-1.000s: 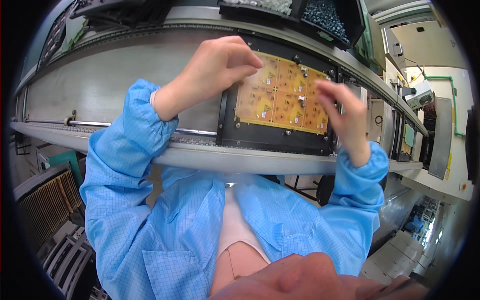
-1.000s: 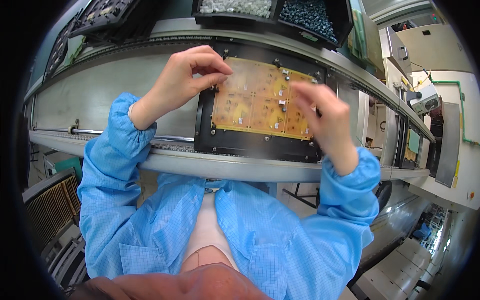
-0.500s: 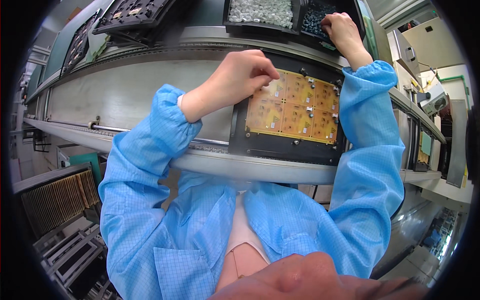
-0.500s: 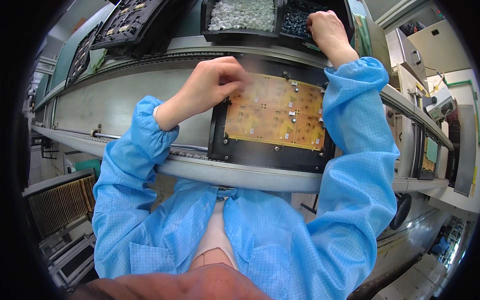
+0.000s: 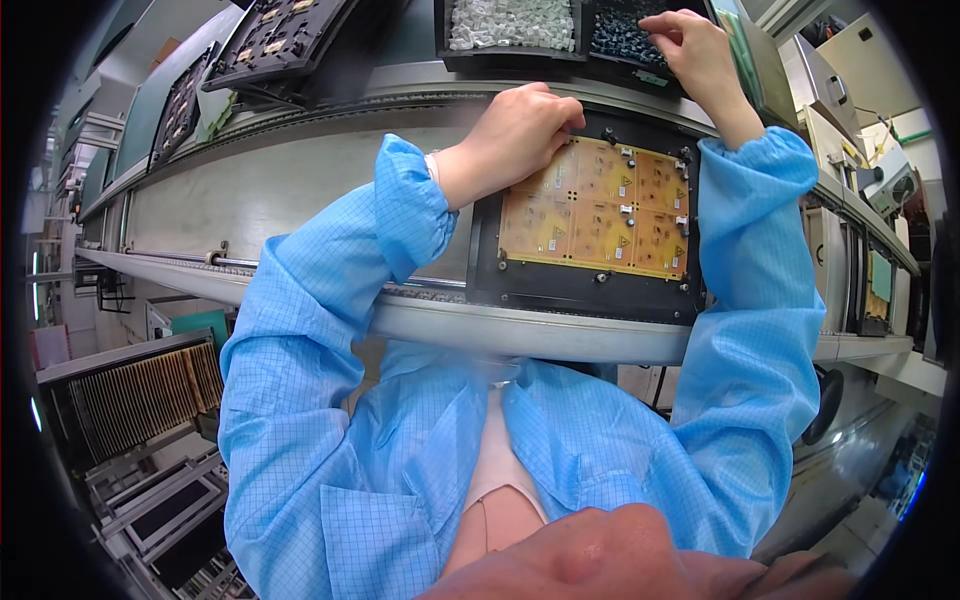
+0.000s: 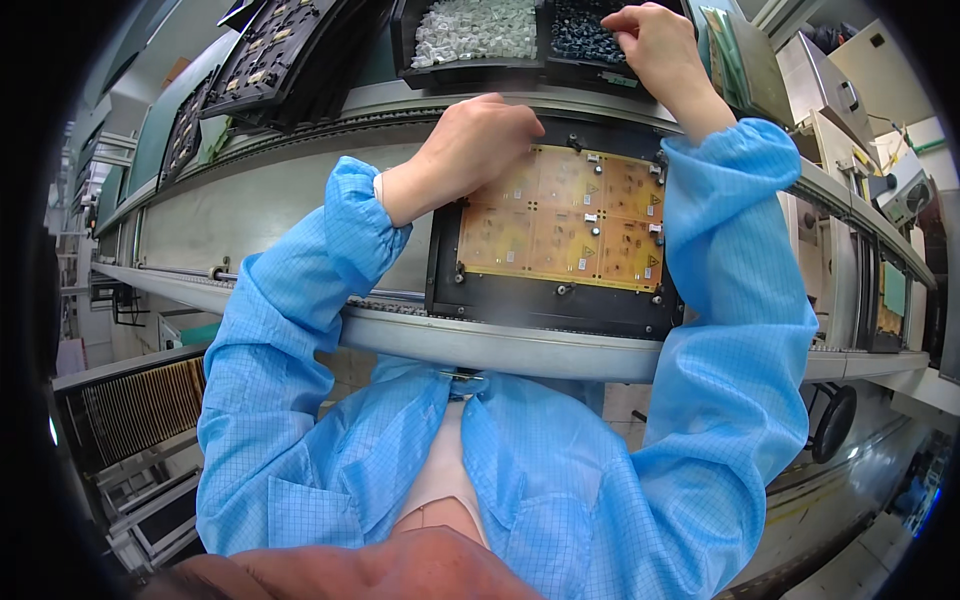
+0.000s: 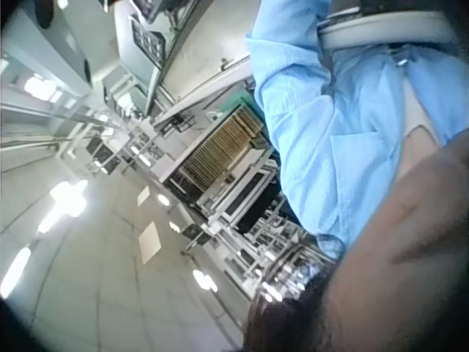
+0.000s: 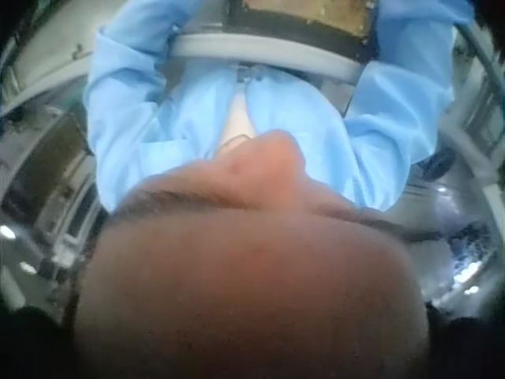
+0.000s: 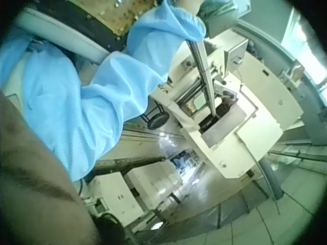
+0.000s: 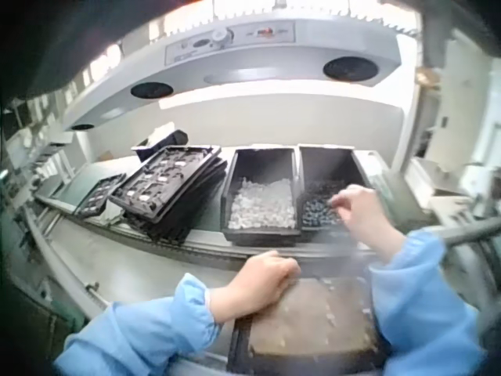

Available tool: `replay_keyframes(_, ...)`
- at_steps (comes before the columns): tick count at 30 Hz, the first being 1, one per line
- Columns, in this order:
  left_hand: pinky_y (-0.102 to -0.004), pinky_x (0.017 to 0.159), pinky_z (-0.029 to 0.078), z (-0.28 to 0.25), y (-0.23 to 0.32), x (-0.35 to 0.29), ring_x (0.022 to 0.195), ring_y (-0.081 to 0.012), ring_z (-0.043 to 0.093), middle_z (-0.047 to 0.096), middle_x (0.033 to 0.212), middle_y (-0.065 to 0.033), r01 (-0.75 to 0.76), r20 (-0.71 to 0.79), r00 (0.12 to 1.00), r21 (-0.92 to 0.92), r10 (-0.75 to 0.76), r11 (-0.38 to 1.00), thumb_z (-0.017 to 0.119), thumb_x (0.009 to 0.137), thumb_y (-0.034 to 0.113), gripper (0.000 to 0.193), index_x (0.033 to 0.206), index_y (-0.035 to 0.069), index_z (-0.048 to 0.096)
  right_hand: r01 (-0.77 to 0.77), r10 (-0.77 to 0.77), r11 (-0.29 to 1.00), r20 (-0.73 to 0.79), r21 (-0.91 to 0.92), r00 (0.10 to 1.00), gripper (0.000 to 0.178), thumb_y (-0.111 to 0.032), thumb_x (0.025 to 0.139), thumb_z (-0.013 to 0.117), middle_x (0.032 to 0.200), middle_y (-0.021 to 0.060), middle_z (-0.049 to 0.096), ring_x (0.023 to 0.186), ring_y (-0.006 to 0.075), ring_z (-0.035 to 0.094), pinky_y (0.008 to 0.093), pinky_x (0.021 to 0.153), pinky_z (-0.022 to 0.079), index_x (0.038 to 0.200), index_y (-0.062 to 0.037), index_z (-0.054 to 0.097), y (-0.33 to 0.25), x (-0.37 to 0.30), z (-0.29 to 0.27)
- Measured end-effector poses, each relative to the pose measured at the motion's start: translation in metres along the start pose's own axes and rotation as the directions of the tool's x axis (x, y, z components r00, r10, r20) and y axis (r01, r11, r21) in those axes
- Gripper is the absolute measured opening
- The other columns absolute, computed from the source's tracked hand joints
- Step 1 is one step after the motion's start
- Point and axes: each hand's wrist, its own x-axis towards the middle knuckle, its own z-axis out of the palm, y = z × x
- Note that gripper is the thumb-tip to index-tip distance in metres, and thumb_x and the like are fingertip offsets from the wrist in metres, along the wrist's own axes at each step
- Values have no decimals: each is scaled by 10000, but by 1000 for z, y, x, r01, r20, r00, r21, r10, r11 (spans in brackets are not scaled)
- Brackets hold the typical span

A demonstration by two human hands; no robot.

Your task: Assembling small electronic components onto a printed circuit board on a production line.

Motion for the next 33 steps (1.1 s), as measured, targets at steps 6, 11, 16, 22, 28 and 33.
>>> replay_keyframes(6,-404,825,549,1,-1,3,938,-290,667,734,893,-80,-54,26,998,48,53,997,713,792,64,130,922,63,705,-25,16,997,124,70,992,200,-114,943,701,942,80,758,848,153,721,256,787,560,1122,-37,750,-1,-27,-14)
replay_keyframes(11,-401,821,544,6,-1,4,937,-288,653,707,903,-84,-61,49,997,107,56,992,722,779,67,102,880,66,707,-279,174,863,272,420,946,200,-136,967,699,902,45,741,798,81,670,218,735,546,1097,8,747,-27,-53,-22)
replay_keyframes(16,-397,827,538,9,-3,5,924,-300,636,609,915,-104,83,73,994,-66,-78,994,720,798,95,28,776,79,711,-443,236,729,416,522,878,198,-136,975,689,872,18,719,748,63,641,205,694,531,1095,16,735,-37,-75,-29)
replay_keyframes(22,-406,822,531,-30,-40,42,979,-264,633,637,939,-69,49,-228,970,528,86,848,711,804,103,35,834,104,730,-567,278,567,509,597,815,247,-122,978,691,980,63,729,849,81,667,221,786,547,1184,13,714,-28,-102,-39)
replay_keyframes(28,-404,866,458,-20,-77,74,964,-236,652,728,877,-73,69,-92,996,717,-4,693,649,810,193,129,783,149,767,-717,283,203,660,667,695,256,-89,989,666,1053,92,715,924,123,686,254,850,577,1217,27,671,-32,-111,-32)
replay_keyframes(33,-424,817,497,-13,-63,82,912,-281,672,720,869,-98,68,-87,996,597,-19,799,654,792,129,88,777,121,740,-762,265,112,720,638,642,251,-81,981,676,1050,97,711,923,145,691,279,845,588,1206,29,669,-27,-121,-34)
